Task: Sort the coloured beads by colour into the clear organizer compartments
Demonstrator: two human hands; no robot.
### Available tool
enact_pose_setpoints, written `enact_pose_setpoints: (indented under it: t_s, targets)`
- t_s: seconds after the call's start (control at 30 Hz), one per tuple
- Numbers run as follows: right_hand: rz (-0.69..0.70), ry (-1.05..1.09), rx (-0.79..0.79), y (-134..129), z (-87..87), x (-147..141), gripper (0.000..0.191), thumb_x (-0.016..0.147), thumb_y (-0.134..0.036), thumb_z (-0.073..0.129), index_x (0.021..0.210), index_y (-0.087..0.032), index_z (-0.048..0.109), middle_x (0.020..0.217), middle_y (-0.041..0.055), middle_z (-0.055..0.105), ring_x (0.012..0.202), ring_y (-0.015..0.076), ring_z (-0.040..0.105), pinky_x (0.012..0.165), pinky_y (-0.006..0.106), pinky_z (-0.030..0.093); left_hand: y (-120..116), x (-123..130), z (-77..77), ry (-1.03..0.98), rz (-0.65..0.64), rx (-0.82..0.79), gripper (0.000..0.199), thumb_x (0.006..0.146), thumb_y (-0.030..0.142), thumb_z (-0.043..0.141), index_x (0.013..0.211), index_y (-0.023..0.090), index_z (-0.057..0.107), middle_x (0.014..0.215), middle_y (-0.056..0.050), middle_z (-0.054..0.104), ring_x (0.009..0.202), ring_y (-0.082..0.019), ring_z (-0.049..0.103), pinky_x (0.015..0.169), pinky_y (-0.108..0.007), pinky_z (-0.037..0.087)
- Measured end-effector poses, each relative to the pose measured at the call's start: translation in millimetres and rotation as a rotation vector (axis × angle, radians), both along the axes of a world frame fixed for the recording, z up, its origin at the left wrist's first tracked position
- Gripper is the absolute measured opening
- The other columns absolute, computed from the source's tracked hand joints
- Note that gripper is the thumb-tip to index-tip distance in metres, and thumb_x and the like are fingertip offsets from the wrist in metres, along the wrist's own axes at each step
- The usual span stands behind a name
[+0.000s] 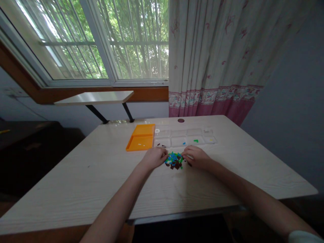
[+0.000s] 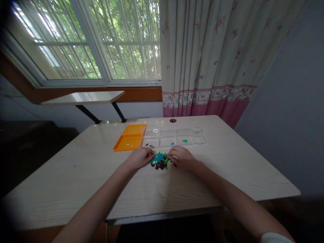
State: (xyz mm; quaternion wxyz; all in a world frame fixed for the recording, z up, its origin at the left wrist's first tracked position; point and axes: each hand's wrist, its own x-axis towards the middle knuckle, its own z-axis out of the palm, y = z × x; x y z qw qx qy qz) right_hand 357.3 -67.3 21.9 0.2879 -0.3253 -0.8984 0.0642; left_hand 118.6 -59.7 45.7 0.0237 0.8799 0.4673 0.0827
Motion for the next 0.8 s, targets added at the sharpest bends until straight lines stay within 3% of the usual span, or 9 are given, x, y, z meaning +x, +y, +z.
enact_pose_setpoints:
  t_s: [0.37, 0.57, 0.8]
  targets:
    - [0.028, -0.031, 0.024, -0.9, -0.8, -0.5, 0.015, 0.084, -0.022, 0.046, 0.087, -0.018, 0.06, 0.082, 0.0051, 0.061, 0.08, 0.0151, 0.054, 0.073, 0.027, 0.043, -4.9, 5.5, 3.9, 0.012, 0.05, 0.028, 0.024, 0.079, 0.033, 0.044, 0.08, 0.021, 0.064, 0.071, -0.004, 0.065, 0.066, -0.018, 0.06, 0.055, -0.024, 0.038]
    - [-0.012, 0.039, 0.023, -1.1, -3.2, -3.4, 0.014, 0.082, -0.025, 0.049, 0.087, -0.019, 0.061, 0.081, 0.0045, 0.063, 0.079, 0.015, 0.056, 0.072, 0.026, 0.044, -10.2, 9.6, 4.9, -0.233, -0.015, 0.056, 0.02, 0.077, 0.032, 0.049, 0.085, 0.021, 0.064, 0.058, 0.001, 0.061, 0.052, -0.011, 0.054, 0.051, -0.019, 0.035]
    - [-0.058, 0.166, 0.016, -5.3, -4.2, -14.6, 0.014, 0.077, -0.03, 0.058, 0.084, -0.019, 0.062, 0.074, 0.0028, 0.063, 0.069, 0.013, 0.057, 0.065, 0.023, 0.044, -17.9, 25.8, -2.0, -0.429, -0.152, 0.036, 0.017, 0.076, 0.027, 0.052, 0.083, 0.019, 0.065, 0.055, 0.002, 0.06, 0.049, -0.007, 0.051, 0.05, -0.017, 0.035]
